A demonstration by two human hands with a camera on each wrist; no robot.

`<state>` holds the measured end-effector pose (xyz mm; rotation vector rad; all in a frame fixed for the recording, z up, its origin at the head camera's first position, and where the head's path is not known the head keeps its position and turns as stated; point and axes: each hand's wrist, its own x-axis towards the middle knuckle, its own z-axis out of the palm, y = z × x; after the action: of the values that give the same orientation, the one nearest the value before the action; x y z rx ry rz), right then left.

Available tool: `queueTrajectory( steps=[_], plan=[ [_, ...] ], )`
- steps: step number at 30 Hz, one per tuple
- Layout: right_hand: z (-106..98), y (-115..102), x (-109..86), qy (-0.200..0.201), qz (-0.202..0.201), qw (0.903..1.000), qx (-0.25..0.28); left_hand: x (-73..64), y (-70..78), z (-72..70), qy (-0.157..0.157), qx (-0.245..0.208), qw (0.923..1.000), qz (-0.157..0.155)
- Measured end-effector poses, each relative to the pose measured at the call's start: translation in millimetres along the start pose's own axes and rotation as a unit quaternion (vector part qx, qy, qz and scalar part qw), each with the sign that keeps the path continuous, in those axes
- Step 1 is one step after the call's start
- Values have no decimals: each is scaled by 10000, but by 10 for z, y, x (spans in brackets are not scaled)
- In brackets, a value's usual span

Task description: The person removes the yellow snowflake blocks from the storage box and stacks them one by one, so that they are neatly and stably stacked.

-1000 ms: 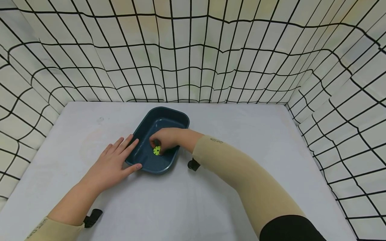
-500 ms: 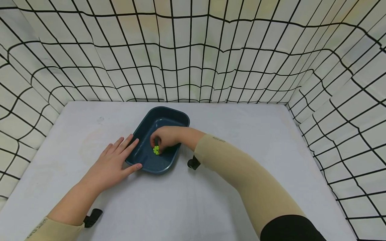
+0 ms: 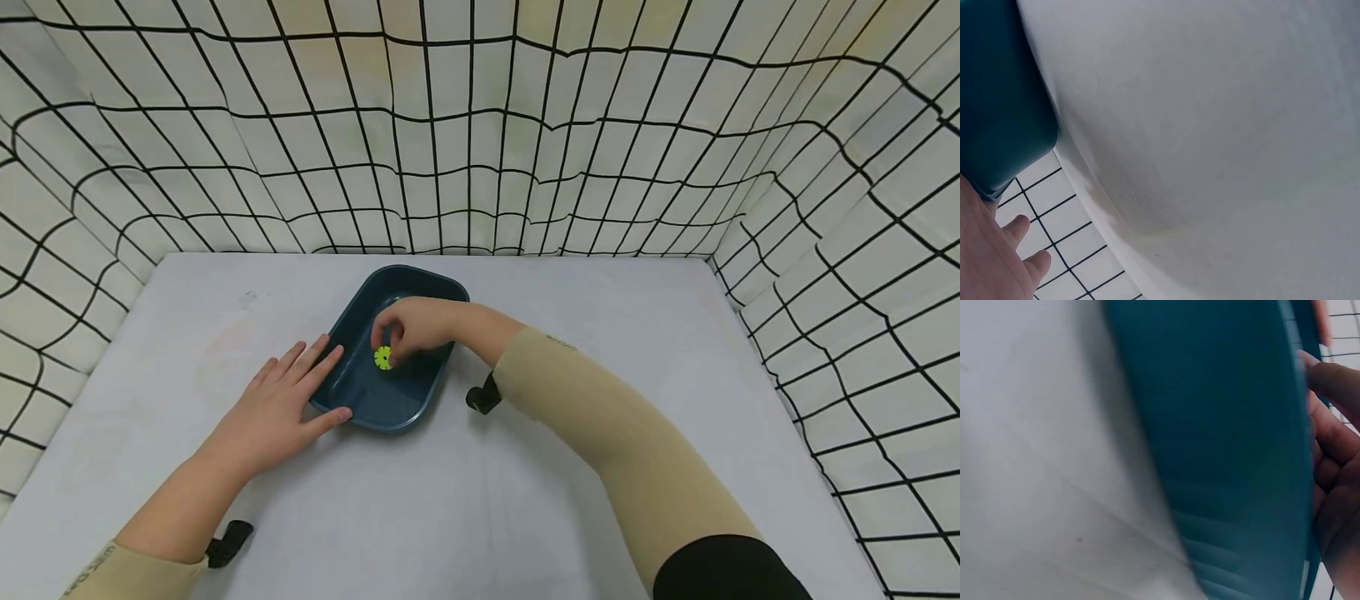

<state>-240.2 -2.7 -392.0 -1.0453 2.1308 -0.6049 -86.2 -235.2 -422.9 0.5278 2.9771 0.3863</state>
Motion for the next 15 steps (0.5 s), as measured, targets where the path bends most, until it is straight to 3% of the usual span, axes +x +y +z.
queueTrajectory(
  steps=[8,15],
  plan=[
    [-140,38,-181,387,-340,9977,443,-4,7,-2,46,45,10000,-2],
    [-281,127,-426,643,-279,9935,898,-9,1,-1,67,75,9999,24]
  ],
)
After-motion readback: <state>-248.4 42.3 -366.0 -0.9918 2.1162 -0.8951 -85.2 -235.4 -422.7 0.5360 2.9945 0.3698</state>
